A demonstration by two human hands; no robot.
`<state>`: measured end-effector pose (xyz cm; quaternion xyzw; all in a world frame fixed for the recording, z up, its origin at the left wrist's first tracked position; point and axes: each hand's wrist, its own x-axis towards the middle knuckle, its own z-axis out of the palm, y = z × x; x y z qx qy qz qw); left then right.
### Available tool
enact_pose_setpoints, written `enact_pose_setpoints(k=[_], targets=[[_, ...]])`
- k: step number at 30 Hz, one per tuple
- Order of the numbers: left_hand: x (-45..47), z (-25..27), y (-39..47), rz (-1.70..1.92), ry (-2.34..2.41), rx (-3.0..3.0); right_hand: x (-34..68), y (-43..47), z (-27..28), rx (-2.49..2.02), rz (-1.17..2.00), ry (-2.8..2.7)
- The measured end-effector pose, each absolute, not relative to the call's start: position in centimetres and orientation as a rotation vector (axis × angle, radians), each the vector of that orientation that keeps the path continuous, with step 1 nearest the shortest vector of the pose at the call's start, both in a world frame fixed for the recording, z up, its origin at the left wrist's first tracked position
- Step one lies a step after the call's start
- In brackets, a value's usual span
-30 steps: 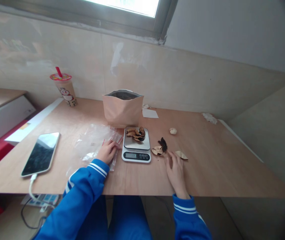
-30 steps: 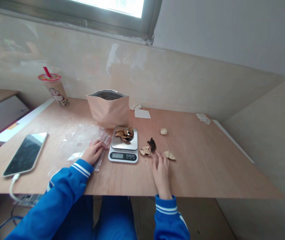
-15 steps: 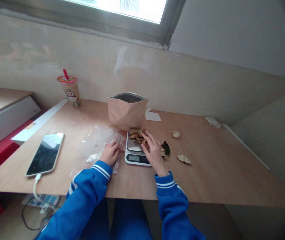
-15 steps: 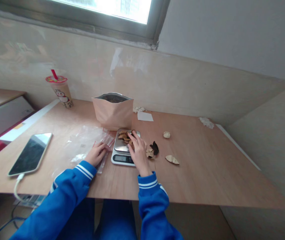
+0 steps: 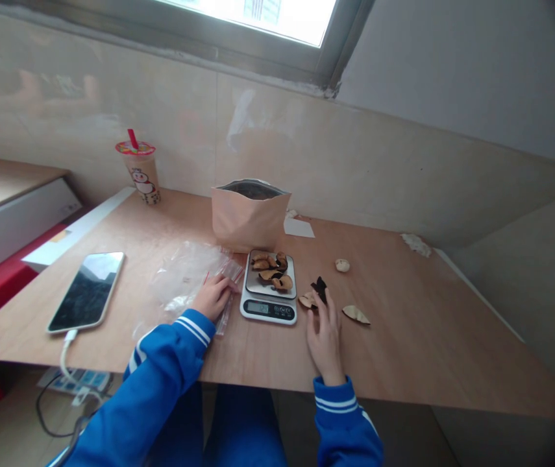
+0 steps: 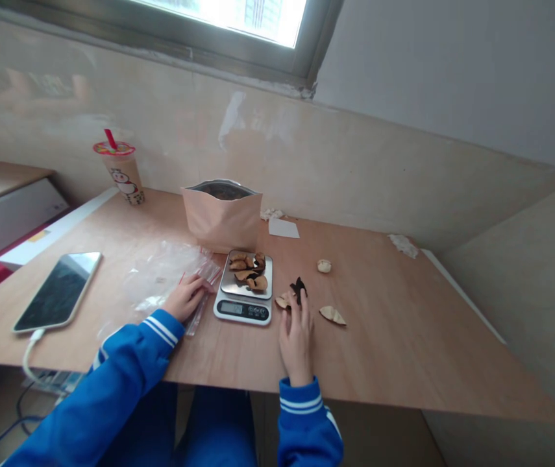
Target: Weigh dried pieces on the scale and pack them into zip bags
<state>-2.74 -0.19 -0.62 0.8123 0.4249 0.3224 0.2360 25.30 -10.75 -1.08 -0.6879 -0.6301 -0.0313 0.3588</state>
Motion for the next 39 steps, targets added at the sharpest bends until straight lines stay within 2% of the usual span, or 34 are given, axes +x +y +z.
enact_pose_setpoints(k=[6, 25, 33, 36, 39], targets=[[-2.7, -0.4, -0.2, 0.878, 1.168, 2.230, 25.3, -10.3, -1.9, -1.813, 0.000, -1.718], [-2.6, -0.6, -0.3, 0.920, 1.171, 2.257, 25.6, -10.1, -2.5, -1.865, -0.110, -1.657], [-2.9, 0.7, -1.4, 1.438, 1.762, 2.011, 25.5, -10.0, -2.2, -2.030, -0.308, -1.395], [-3.0, 1.0, -1.5, 1.386, 1.882, 1.988, 25.5, -10.1, -2.2, -1.991, -0.298, -1.395], [-3.0, 1.0, -1.7, 1.116, 1.967, 2.114, 25.4, -10.1, -2.1, -1.936, -0.276, -1.376]])
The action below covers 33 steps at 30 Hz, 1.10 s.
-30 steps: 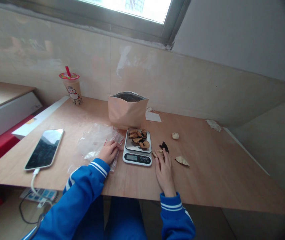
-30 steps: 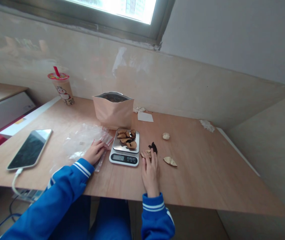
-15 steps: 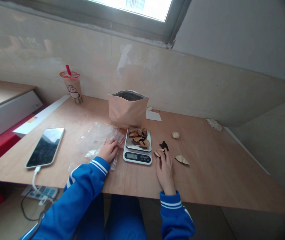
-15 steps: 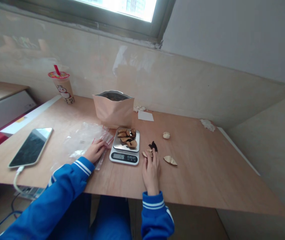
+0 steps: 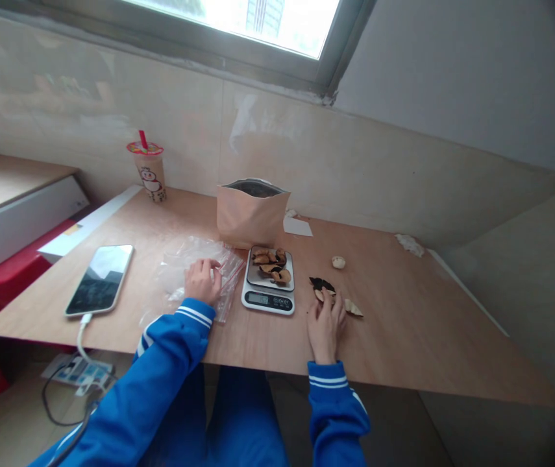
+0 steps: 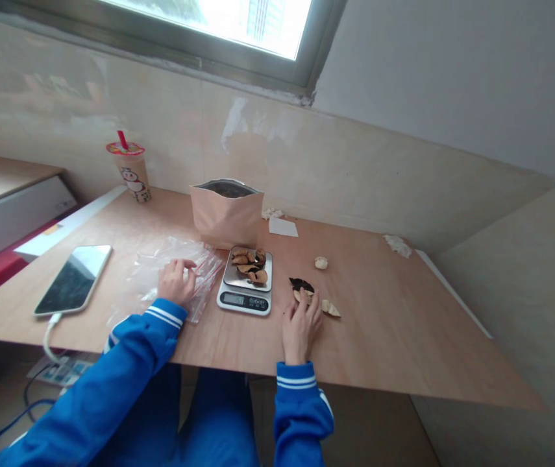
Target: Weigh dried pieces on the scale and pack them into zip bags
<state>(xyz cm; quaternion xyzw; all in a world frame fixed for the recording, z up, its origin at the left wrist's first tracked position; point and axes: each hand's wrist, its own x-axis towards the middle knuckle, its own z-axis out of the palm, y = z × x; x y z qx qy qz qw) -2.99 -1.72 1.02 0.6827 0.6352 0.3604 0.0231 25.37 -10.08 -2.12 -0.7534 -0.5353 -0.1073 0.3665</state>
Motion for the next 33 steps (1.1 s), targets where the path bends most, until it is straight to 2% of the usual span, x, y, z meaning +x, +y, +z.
enact_pose_setpoints(k=[5, 11, 13, 18, 21, 27, 33], targets=[[-3.0, 0.9, -2.2, 0.590, 1.935, 2.252, 25.4, -10.0, -1.7, -1.851, -0.292, -1.351], [-3.5, 1.7, -1.7, 0.468, 1.795, 2.288, 23.7, -10.9, 0.2, -1.698, -0.281, -1.374], [-3.8, 2.3, -1.8, 0.565, 1.744, 2.270, 21.2, -11.7, 1.4, -1.583, -0.129, -1.431], [-4.2, 4.8, -3.7, 1.078, 1.433, 2.057, 12.7, -12.0, 4.9, -1.342, 0.555, -1.550], [-4.1, 6.2, -4.7, 1.163, 1.261, 1.929, 9.1, -10.2, 6.5, -1.274, 0.776, -1.487], [-3.6, 6.4, -4.3, 1.259, 1.053, 1.605, 7.8, -6.8, 7.0, -1.165, 0.875, -1.405], [-3.7, 7.5, -2.8, 1.539, 1.024, 1.356, 11.8, -5.9, 6.9, -1.230, 0.779, -1.078]])
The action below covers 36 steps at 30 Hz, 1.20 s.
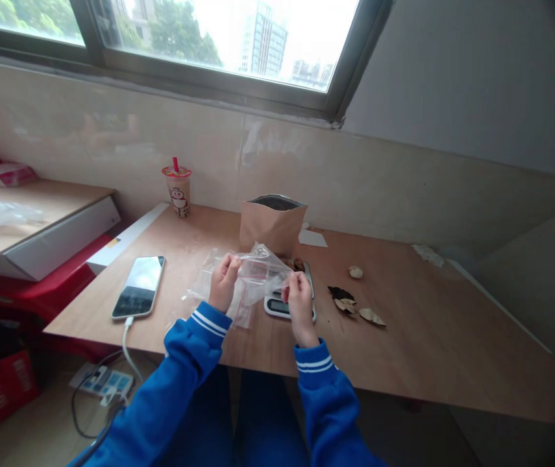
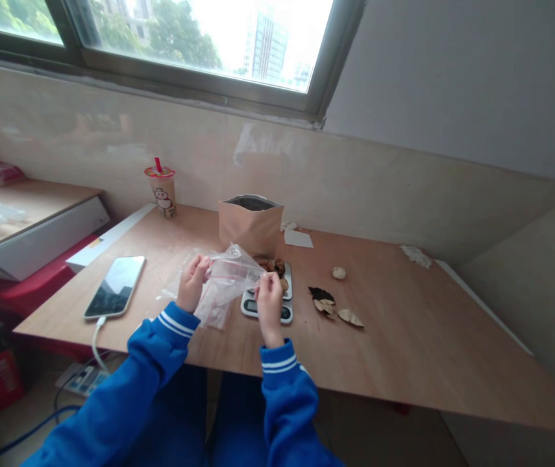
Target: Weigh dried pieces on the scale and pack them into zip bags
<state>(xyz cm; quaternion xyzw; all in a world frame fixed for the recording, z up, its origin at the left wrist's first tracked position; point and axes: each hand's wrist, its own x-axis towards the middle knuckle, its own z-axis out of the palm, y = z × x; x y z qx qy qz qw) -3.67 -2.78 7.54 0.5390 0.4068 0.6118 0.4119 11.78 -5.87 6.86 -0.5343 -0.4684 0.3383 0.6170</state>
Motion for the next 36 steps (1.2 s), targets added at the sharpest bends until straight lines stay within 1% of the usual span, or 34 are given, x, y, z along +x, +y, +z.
enact_pose_setpoints(k=[2, 6, 8, 12, 16, 20, 26, 29, 32, 36], targets=[[-3.6, 8.4, -2.4, 1.567, 1.012, 1.336, 13.2, -5.8, 7.4, -1.221, 0.801, -1.095], [-2.6, 9.7, -1.6, 1.572, 0.977, 1.309, 15.6, -6.0, 8.2, -1.182, 0.828, -1.368], [-1.8, 9.7, -0.9, 1.579, 0.967, 1.276, 16.8, -5.9, 7.7, -1.262, 0.712, -1.422], [-0.5, 8.1, 0.9, 1.591, 0.990, 1.136, 19.4, -5.1, 5.2, -1.457, 0.306, -1.417], [0.3, 5.0, 1.6, 1.614, 1.075, 0.959, 20.3, -4.4, 3.5, -1.510, 0.166, -1.631], [1.0, 2.5, 1.5, 1.613, 1.108, 0.970, 19.5, -4.0, 3.0, -1.614, 0.016, -1.833], [0.8, 1.5, 1.9, 1.647, 1.019, 1.108, 19.2, -3.1, 2.1, -1.692, -0.139, -1.953], [0.5, 1.8, 2.4, 1.680, 1.012, 1.024, 19.6, -2.4, 1.5, -1.649, -0.132, -1.981], [0.4, 2.1, 2.8, 1.739, 1.023, 0.920, 19.9, -2.1, 1.7, -1.600, -0.040, -1.942], [0.4, 2.1, 3.0, 1.777, 1.026, 0.863, 18.9, -2.7, 4.5, -1.521, 0.124, -1.683]])
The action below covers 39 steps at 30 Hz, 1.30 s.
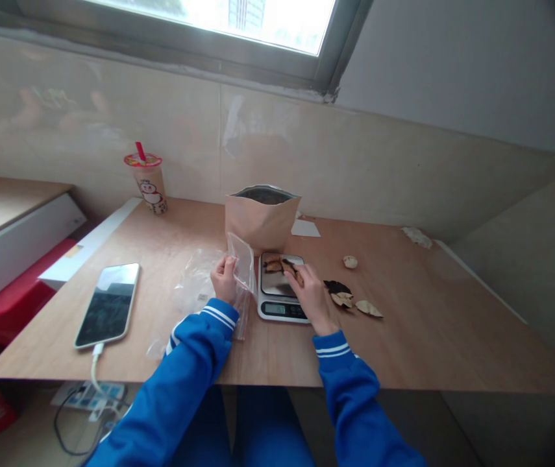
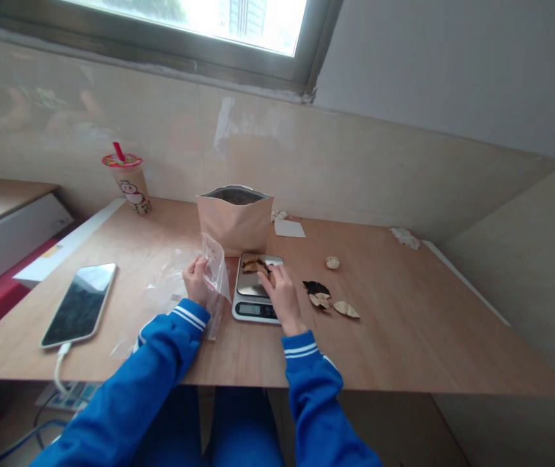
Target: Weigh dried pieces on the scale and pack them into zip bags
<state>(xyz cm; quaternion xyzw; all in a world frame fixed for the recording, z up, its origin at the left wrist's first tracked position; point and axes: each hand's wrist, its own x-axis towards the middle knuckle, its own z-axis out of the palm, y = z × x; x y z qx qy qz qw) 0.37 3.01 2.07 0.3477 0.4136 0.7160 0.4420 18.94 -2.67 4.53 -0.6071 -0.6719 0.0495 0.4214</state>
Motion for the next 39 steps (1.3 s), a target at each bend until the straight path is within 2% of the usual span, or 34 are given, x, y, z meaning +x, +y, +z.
enact_pose_setpoints(k=[2, 7, 10, 12, 17, 24, 31, 39], targets=[[0.4, 1.9, 2.9, 1.751, 1.018, 0.899, 17.6, -2.9, 7.1, -1.456, 0.276, -1.476], [0.7, 1.3, 2.3, 1.698, 0.985, 1.060, 13.1, -2.3, 12.9, -1.221, 0.912, -1.171], [0.7, 1.2, 2.1, 1.699, 0.976, 1.141, 11.6, -1.7, 13.8, -1.206, 1.069, -1.182], [0.7, 1.2, 2.1, 1.694, 0.978, 1.159, 11.4, -1.4, 13.5, -1.267, 0.992, -1.236], [0.7, 1.2, 1.9, 1.684, 0.972, 1.144, 12.2, -1.0, 12.7, -1.566, 0.556, -1.419], [1.0, 1.3, 1.4, 1.633, 0.896, 1.038, 11.7, -1.8, 13.9, -1.882, 0.394, -1.800], [1.0, 1.4, 1.6, 1.646, 0.889, 1.009, 11.4, -1.7, 16.0, -2.003, 0.390, -2.116], [1.0, 1.6, 1.4, 1.625, 0.888, 1.041, 10.5, -1.2, 15.9, -1.806, 0.530, -1.890]])
